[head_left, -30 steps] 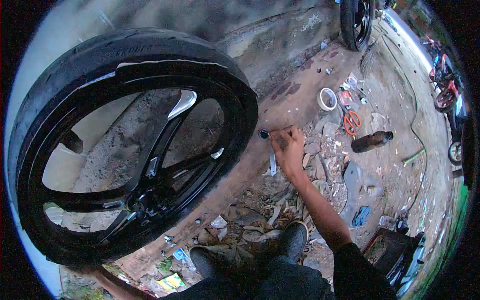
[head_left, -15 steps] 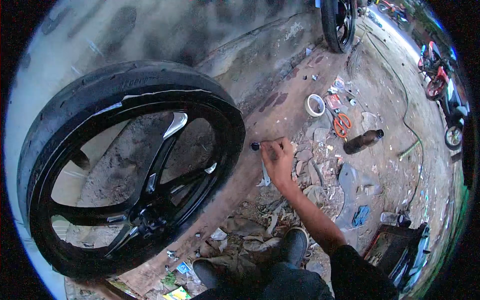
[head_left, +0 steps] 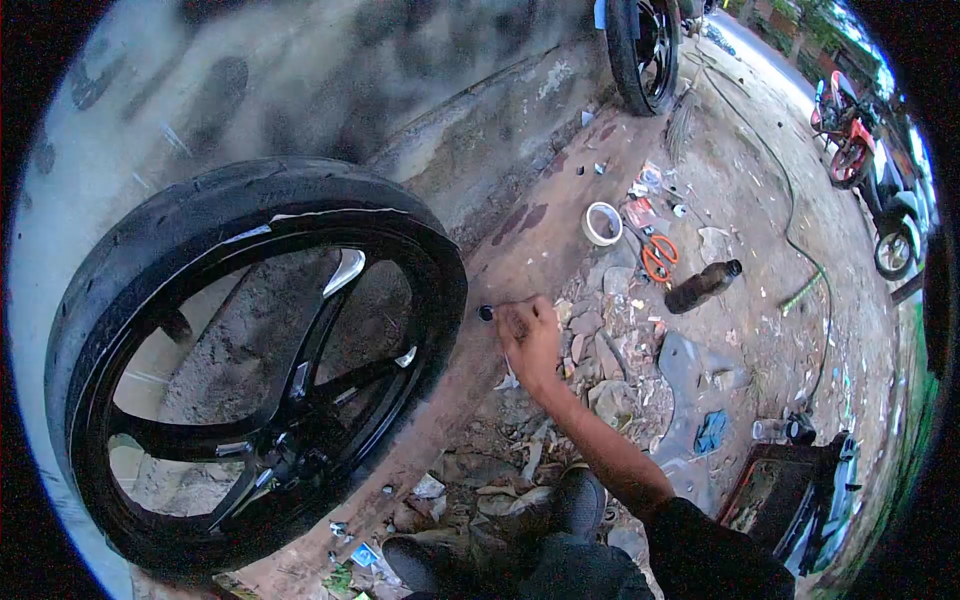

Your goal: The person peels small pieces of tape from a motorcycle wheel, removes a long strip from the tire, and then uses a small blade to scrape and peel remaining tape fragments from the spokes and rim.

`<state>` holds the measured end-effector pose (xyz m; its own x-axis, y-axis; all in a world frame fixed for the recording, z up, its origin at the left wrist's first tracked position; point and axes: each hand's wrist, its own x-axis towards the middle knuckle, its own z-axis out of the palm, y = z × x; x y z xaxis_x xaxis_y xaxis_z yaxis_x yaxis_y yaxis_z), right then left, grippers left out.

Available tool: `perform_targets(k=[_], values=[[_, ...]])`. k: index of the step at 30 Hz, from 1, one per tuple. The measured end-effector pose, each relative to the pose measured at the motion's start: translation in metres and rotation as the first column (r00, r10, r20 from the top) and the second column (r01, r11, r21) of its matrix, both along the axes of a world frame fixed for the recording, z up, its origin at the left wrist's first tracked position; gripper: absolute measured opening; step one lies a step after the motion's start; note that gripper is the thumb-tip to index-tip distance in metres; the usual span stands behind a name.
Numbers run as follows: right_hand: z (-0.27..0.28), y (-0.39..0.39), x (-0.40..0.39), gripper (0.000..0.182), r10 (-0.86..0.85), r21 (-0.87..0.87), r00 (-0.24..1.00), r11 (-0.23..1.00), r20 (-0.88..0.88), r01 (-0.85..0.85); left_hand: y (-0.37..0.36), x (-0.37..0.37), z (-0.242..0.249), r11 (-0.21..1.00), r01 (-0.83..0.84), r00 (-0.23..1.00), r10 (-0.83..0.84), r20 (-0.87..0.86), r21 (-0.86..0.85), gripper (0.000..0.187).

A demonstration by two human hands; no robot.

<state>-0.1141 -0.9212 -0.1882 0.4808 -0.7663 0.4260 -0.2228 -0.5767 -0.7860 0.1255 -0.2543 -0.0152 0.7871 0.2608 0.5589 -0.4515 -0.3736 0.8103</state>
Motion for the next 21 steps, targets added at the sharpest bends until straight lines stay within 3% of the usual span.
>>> perform_targets(k=[1,4,6,9,12,14,16,17,18,21], values=[[0.000,-0.002,0.004,0.019,0.014,0.056,1.000,0.998,-0.007,-0.013,0.002,0.000,0.000,1.000,0.007,1.000,-0.007,0.007,-0.003,0.050],[-0.005,-0.004,-0.006,0.012,-0.048,-0.128,0.998,0.990,0.035,0.052,0.016,-0.012,0.004,1.000,0.011,1.000,-0.010,0.015,-0.007,0.050],[0.019,0.012,-0.009,0.012,-0.081,0.167,0.977,0.985,0.199,0.048,0.025,-0.026,0.010,0.999,0.026,0.999,-0.025,0.022,-0.021,0.050],[0.040,0.033,-0.026,0.010,-0.135,0.154,0.988,0.981,0.077,0.122,0.029,-0.041,0.019,0.997,0.053,0.997,-0.050,0.055,-0.058,0.050],[0.057,0.068,-0.032,0.009,-0.087,0.355,0.991,0.934,0.104,0.045,0.030,-0.048,0.029,0.990,0.106,0.993,-0.102,0.055,-0.088,0.050],[0.078,0.096,-0.019,0.010,-0.012,0.339,0.971,0.938,0.239,-0.072,0.030,-0.052,0.040,0.972,0.162,0.987,-0.157,0.039,-0.171,0.049],[0.087,0.122,-0.007,0.010,0.030,0.364,0.946,0.919,0.322,-0.153,0.014,-0.044,0.038,0.910,0.037,0.999,-0.035,0.012,-0.413,0.050],[0.090,0.129,0.001,0.010,0.041,0.397,0.937,0.899,0.347,-0.186,-0.027,-0.041,0.049,0.922,-0.228,0.974,0.216,-0.073,-0.312,0.051],[0.092,0.136,0.007,0.010,0.052,0.427,0.927,0.877,0.372,-0.221,-0.033,-0.042,0.048,0.916,-0.274,0.962,0.259,-0.088,-0.293,0.051],[0.096,0.150,0.017,0.012,0.103,0.451,0.954,0.863,0.282,-0.226,0.014,-0.050,0.037,0.990,-0.044,0.999,0.047,0.020,-0.137,0.051]])
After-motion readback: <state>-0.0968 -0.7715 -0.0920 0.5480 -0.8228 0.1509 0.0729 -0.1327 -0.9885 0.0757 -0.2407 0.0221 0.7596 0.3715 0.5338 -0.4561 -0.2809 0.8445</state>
